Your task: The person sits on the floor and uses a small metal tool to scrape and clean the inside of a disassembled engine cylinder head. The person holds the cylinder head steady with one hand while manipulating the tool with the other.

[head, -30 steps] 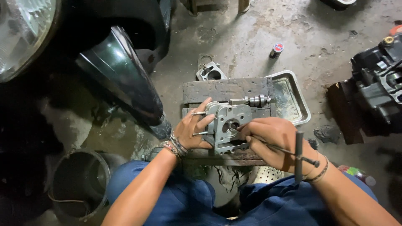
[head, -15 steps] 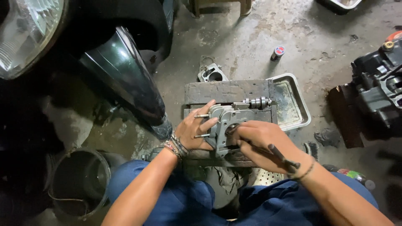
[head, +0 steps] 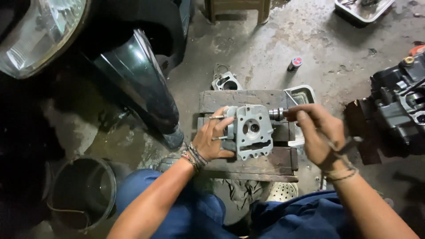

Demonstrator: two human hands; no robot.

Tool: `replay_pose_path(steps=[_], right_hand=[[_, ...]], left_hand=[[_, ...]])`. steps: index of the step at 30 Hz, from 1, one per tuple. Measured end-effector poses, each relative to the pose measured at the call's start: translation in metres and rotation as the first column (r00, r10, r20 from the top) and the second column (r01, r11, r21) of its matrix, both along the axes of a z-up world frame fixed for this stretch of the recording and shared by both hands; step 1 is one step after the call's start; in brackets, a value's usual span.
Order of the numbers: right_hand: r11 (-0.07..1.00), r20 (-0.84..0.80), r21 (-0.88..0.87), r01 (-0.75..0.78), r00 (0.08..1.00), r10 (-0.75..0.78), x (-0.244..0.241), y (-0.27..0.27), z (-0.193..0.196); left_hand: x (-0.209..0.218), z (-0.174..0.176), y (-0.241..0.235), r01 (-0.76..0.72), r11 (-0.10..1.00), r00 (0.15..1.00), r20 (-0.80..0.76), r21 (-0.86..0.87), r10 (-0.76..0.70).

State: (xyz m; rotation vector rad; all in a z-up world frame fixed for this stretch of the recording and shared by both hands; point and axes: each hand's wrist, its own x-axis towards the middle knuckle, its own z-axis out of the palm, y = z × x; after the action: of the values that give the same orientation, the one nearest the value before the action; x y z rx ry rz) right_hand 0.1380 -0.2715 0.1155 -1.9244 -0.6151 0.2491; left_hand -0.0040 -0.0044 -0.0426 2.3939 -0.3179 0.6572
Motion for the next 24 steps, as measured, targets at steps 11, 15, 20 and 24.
replay_pose_path(steps=[11,15,20,24], right_hand=[[0.998,0.050,-0.050,-0.034,0.998,0.037,-0.017,0.033,-0.010],[0.991,0.135,-0.084,-0.106,0.984,0.117,-0.017,0.035,-0.010],[0.977,0.279,-0.112,-0.179,0.938,0.204,-0.024,0.039,-0.010],[0.977,0.335,-0.110,-0.185,0.918,0.212,-0.031,0.038,-0.013]], left_hand=[[-0.001,0.033,-0.011,0.066,0.989,0.995,-0.060,-0.129,-0.075],[-0.013,0.051,0.001,0.119,0.988,0.982,-0.137,-0.095,-0.131],[-0.031,0.058,0.007,0.073,0.992,0.986,-0.143,-0.102,-0.088],[-0.044,0.073,-0.014,0.010,0.899,0.961,-0.244,-0.439,-0.130]])
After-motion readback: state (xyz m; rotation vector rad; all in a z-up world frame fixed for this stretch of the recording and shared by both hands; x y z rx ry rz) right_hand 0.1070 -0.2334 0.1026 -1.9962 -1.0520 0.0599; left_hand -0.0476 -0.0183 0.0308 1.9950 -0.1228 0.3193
